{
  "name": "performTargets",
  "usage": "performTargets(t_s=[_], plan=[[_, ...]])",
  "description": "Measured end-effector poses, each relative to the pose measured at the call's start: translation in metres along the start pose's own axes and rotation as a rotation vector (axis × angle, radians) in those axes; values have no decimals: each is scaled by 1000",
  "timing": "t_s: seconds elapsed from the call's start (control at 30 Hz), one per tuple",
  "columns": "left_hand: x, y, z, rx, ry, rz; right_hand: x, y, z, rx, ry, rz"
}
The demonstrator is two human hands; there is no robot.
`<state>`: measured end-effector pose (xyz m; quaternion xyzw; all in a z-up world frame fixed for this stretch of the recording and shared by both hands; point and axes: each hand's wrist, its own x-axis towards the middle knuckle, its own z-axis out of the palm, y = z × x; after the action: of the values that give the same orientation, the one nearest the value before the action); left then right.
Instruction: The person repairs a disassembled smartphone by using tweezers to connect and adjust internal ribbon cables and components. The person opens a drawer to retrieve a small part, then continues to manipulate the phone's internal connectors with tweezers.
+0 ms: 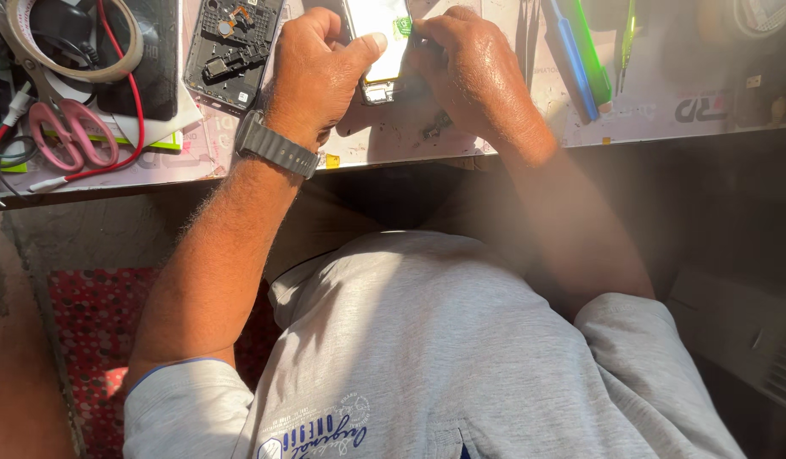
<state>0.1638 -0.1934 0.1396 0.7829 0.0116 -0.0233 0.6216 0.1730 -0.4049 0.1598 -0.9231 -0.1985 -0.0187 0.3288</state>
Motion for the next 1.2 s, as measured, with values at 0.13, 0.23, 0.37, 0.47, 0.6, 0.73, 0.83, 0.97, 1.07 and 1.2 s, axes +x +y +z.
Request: performTargets(t_s=[0.13,0.23,0.37,0.47,0.6,0.73,0.83,0.97,1.07,1.2], plan=[[6,-10,6,230,58,178,-1,2,-9,58,-36,-28],[6,-12,8,28,35,129,-13,2,-24,138,-21,-129],[0,-13,6,-263,-23,23,-36,-2,-38,247,-7,-4],[-5,-10,5,-553,-103,103,-49,-6,-43,180,82,-128],[-12,-10,3,-752,-197,65,-55,-7,-45,92,150,-198],[-13,-13,6,-782,-214,85,-60,-7,-43,118,135,-202],[-13,-16,9,-766,-197,117,-67,-7,-40,59,124,-193],[-15,-11,7,-736,-137,112,-70,-2,-51,11,178,-170],[-20,-7,4,-780,-153,53,-70,9,-83,-114,246,-65],[-21,-6,3,-706,-155,69,-61,12,-92,-143,193,108]])
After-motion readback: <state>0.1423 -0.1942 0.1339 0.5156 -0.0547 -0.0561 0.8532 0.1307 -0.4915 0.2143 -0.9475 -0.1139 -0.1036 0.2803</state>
